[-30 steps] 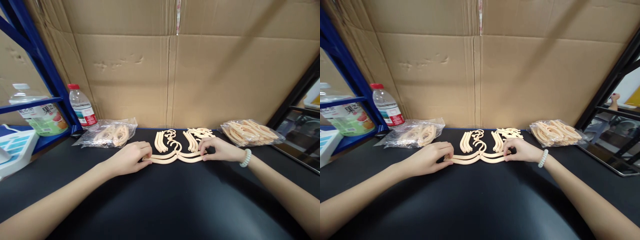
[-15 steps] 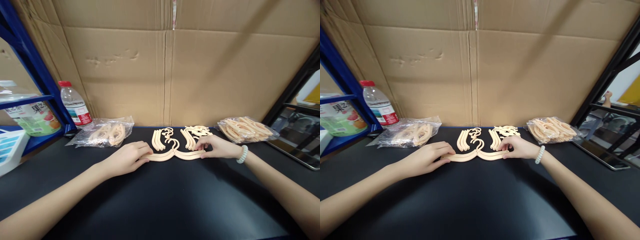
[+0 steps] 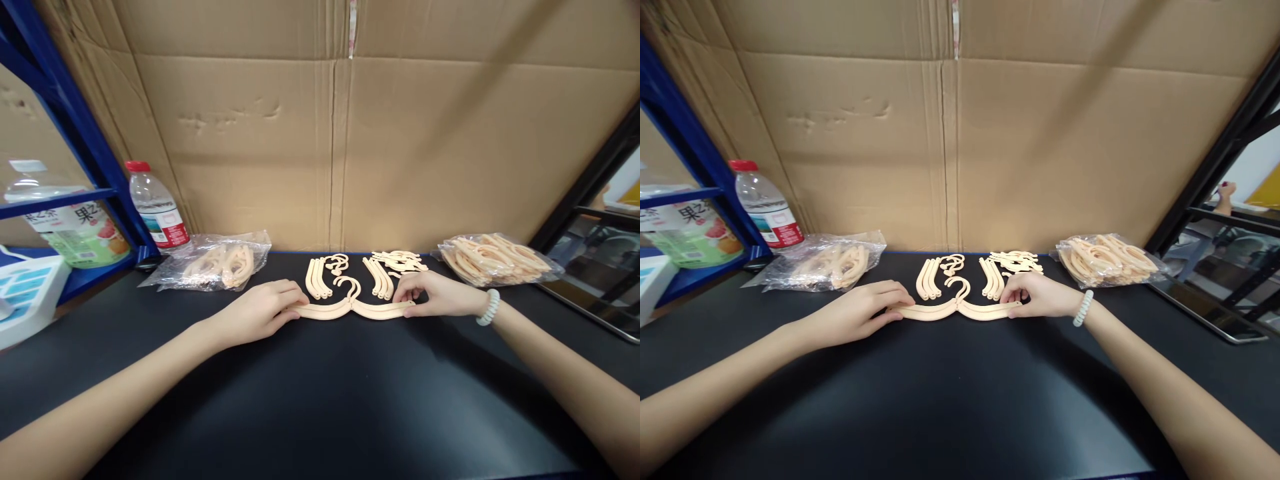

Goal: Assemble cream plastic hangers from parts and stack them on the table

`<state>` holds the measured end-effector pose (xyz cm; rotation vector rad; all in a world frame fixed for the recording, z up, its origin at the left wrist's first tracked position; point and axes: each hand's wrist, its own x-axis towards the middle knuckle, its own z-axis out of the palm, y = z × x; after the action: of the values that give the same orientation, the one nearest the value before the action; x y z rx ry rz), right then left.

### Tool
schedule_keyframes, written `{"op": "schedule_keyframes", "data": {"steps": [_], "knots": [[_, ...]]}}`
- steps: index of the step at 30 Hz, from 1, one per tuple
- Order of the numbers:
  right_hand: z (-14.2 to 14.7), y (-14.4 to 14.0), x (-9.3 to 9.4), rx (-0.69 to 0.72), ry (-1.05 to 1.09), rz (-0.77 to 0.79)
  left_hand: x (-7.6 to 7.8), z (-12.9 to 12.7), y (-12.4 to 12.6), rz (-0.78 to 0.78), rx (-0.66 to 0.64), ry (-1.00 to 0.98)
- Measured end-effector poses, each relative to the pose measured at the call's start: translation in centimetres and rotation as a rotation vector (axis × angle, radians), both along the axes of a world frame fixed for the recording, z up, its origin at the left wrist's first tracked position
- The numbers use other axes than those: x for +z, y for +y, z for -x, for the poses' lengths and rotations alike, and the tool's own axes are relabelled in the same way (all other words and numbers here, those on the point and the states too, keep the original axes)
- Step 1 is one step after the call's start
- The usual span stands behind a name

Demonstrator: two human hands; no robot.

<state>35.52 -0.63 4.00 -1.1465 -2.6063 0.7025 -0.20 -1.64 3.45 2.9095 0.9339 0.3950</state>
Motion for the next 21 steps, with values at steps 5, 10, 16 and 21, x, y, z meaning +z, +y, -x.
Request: {"op": "schedule_keyframes", "data": {"steps": [5, 10, 16, 21], "knots": [[0.0, 0.1, -0.2, -0.004, 0.013, -0.007, 0.2, 0.0, 0.0, 0.005, 0.014, -0.005], [0.1, 0.0, -0.4, -0.021, 0.04, -0.026, 0.0, 0.2, 0.1, -0.004, -0.001, -0.026], [0.1, -0.5, 0.4, -0.074, 0.079, -0.157, -0.9, 0.1, -0.1, -0.003, 0.009, -0.078], [0.6, -1.1, 1.1, -0.212, 0.258, -0.383, -1.6, -0.5, -0.2, -0.039, -0.005, -0.142]]}}
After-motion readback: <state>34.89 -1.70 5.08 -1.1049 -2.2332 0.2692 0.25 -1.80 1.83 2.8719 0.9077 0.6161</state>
